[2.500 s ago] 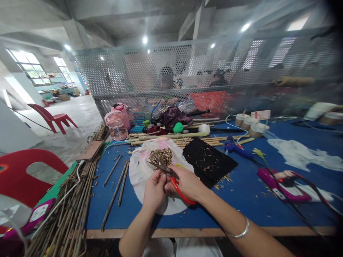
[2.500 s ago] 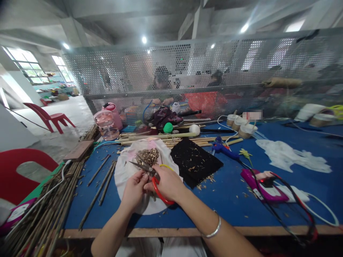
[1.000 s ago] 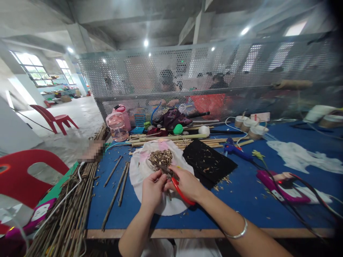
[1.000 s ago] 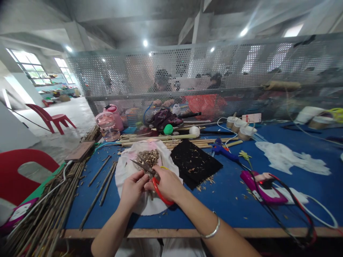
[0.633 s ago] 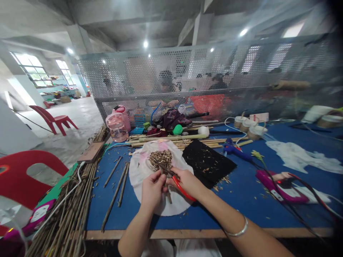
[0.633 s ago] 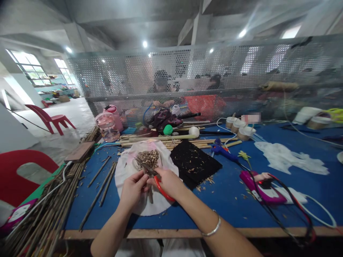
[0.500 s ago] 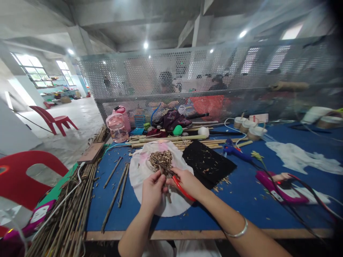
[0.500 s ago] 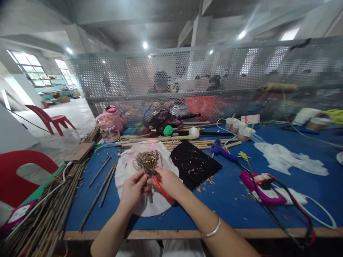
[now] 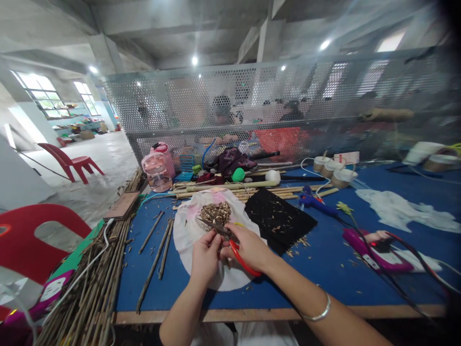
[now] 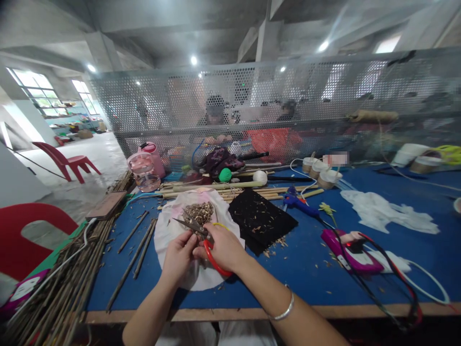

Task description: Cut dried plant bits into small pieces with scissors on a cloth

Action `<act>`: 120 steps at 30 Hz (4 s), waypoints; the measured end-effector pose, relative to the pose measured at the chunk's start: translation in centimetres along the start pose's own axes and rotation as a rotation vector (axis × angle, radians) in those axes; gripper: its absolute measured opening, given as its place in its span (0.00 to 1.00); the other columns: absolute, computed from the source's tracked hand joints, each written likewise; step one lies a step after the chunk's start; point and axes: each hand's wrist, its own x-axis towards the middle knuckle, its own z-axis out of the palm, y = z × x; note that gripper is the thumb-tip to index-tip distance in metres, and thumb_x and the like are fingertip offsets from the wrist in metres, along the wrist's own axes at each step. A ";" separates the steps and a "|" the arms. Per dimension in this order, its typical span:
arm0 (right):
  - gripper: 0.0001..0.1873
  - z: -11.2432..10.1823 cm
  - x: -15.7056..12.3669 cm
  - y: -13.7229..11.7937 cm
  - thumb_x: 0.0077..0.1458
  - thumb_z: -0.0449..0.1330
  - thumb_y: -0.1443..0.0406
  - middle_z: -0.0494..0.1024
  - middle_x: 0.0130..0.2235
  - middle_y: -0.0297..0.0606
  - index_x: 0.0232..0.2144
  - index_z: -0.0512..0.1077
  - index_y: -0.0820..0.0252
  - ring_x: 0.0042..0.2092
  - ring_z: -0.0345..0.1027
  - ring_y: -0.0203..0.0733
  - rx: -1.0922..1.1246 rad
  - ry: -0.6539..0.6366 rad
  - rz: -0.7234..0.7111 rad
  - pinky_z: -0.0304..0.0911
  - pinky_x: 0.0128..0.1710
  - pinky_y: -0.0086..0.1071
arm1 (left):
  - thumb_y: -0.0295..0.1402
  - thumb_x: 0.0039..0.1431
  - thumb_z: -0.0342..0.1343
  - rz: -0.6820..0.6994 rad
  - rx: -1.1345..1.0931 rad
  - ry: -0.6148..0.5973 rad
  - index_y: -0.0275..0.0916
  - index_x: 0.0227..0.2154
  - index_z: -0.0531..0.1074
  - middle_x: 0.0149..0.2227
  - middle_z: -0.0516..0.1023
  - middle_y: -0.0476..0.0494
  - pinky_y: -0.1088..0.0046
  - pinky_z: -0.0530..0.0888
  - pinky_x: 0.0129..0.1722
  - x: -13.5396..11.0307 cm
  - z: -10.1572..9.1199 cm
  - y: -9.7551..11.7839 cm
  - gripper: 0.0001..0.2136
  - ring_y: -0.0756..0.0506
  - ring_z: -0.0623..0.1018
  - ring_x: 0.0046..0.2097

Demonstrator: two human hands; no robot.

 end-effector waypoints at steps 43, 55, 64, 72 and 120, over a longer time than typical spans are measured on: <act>0.37 -0.2 0.0 0.1 0.44 0.64 0.51 0.70 0.49 0.50 0.52 0.63 0.63 0.50 0.64 0.52 -0.054 -0.036 -0.015 0.58 0.50 0.42 | 0.41 0.36 0.67 -0.036 -0.062 0.044 0.35 0.31 0.70 0.26 0.76 0.46 0.76 0.70 0.25 0.1 -0.4 -0.6 0.20 0.49 0.76 0.27; 0.38 0.1 0.1 -0.3 0.43 0.65 0.50 0.68 0.47 0.49 0.52 0.63 0.64 0.49 0.63 0.52 -0.021 0.017 -0.050 0.58 0.49 0.44 | 0.39 0.35 0.68 0.040 -0.011 0.077 0.34 0.26 0.70 0.23 0.76 0.47 0.77 0.68 0.25 -0.2 0.1 0.3 0.17 0.50 0.74 0.25; 0.28 0.0 -0.1 -0.4 0.48 0.62 0.52 0.74 0.42 0.45 0.47 0.66 0.61 0.42 0.68 0.46 0.005 -0.015 0.007 0.60 0.40 0.34 | 0.42 0.35 0.67 0.030 0.011 0.078 0.34 0.25 0.68 0.20 0.73 0.50 0.80 0.63 0.17 -0.2 0.2 0.3 0.19 0.54 0.68 0.19; 0.19 0.0 0.1 -0.2 0.50 0.59 0.52 0.76 0.35 0.40 0.40 0.69 0.58 0.32 0.68 0.41 0.020 -0.046 0.064 0.57 0.29 0.29 | 0.45 0.38 0.65 -0.017 0.031 0.079 0.33 0.31 0.68 0.18 0.72 0.52 0.82 0.61 0.13 0.2 -0.1 -0.5 0.22 0.57 0.64 0.14; 0.20 -0.5 0.3 0.2 0.54 0.55 0.49 0.76 0.28 0.38 0.39 0.71 0.58 0.29 0.69 0.41 0.065 -0.063 0.093 0.58 0.27 0.30 | 0.45 0.43 0.62 -0.037 0.089 0.026 0.32 0.41 0.72 0.19 0.70 0.52 0.82 0.60 0.15 0.0 0.0 -0.1 0.25 0.57 0.65 0.16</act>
